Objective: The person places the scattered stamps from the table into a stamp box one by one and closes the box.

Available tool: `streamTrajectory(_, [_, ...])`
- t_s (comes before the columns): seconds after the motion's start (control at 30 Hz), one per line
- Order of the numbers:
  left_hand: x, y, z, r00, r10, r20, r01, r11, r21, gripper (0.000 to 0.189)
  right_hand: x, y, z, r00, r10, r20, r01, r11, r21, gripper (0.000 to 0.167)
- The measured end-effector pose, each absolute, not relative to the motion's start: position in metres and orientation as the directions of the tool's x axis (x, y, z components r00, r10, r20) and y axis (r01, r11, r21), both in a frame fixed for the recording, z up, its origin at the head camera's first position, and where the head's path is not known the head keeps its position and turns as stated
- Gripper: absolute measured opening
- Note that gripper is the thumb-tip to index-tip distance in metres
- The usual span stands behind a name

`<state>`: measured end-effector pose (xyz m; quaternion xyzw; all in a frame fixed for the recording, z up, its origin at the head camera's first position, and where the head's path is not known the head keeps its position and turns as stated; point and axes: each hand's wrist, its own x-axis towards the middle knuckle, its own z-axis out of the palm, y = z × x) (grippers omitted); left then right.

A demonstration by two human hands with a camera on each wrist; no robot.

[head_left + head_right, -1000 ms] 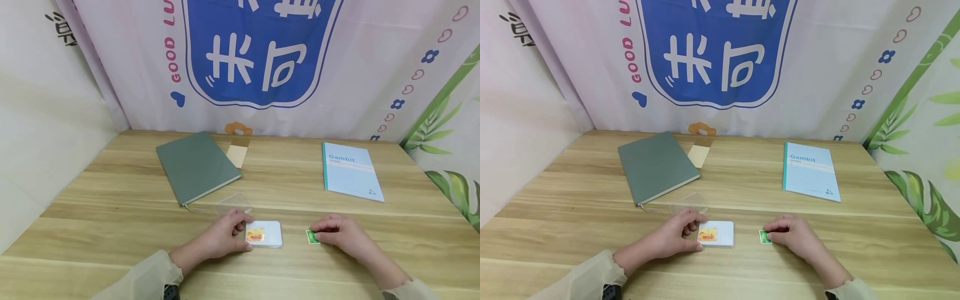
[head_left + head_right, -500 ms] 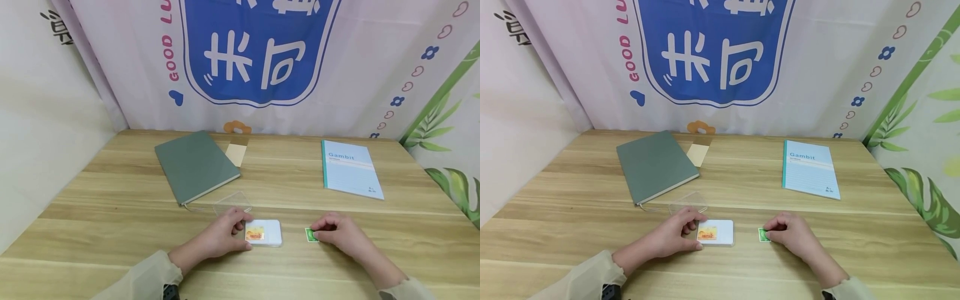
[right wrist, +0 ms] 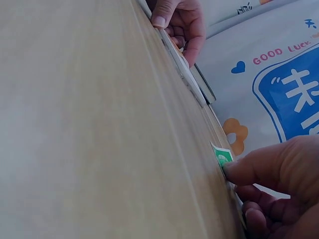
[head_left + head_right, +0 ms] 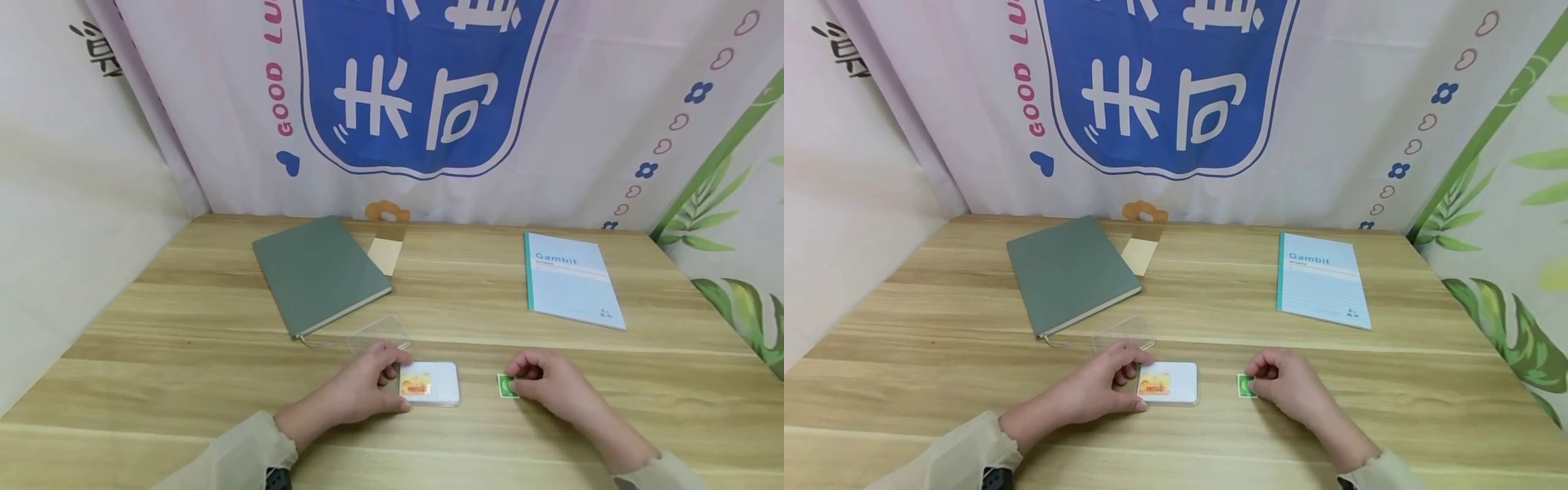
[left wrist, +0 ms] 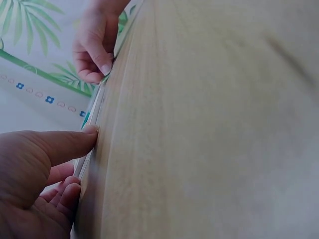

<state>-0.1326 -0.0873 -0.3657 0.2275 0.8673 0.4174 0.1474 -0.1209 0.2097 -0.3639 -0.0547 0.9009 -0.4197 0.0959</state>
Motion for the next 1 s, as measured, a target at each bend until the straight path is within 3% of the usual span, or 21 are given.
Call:
streamTrajectory(0.53, [-0.131,-0.088,-0.364,-0.851,0.523,-0.051,0.283,0.537,0.794,0.05,-0.129,0.208,-0.358,-0.949,-0.289,-0.128,-0.106,0.674,-0.731,0.011])
streamTrajectory(1.0, [-0.13,-0.089,-0.364,-0.847,0.531,-0.032,0.307,0.537,0.786,0.05,-0.14,0.217,-0.35,-0.882,-0.418,-0.22,-0.07,0.576,-0.814,0.011])
